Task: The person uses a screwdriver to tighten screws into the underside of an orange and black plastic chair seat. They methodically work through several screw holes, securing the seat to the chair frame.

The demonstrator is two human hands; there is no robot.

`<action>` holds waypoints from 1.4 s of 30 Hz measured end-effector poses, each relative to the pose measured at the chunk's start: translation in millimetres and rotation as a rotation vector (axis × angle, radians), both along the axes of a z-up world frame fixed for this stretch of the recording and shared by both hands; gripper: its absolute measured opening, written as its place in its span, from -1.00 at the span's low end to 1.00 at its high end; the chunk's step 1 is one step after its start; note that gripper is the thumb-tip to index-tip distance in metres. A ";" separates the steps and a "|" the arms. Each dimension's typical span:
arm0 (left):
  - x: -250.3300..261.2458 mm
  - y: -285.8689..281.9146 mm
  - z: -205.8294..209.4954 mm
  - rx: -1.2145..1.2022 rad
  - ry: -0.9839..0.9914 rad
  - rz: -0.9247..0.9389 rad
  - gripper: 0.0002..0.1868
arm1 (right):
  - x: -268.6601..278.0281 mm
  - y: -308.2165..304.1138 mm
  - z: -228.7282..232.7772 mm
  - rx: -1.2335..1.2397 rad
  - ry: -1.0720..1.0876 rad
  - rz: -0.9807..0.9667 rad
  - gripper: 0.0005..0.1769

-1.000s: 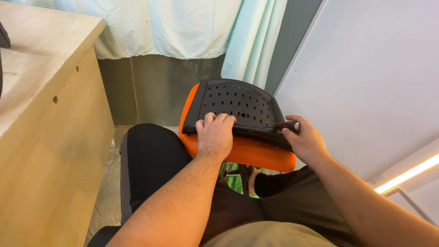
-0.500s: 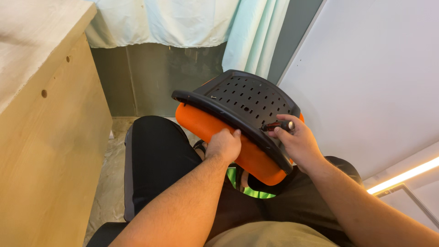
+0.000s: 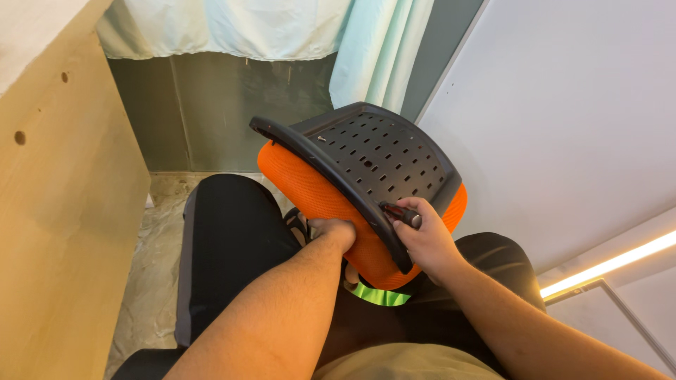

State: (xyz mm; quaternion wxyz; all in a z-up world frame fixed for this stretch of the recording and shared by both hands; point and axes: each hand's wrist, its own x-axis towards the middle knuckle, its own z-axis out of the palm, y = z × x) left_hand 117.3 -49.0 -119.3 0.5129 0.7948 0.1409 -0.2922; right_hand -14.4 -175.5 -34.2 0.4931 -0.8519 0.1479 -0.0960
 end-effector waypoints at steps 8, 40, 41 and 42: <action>23.1 -10.1 -34.3 0.019 0.038 0.028 -0.53 | -0.7 2.8 -4.4 -0.054 -0.042 0.062 -0.50; -54.1 67.1 65.7 -0.617 -0.214 0.400 -0.33 | -4.9 52.4 4.6 -0.241 0.060 0.145 -0.49; -59.2 68.0 68.3 -0.578 -0.290 0.348 -0.37 | -2.9 53.8 2.8 -0.166 0.015 0.164 -0.52; -63.8 67.3 69.3 -0.537 -0.365 0.296 -0.38 | -0.8 54.1 1.2 -0.091 -0.028 0.182 -0.55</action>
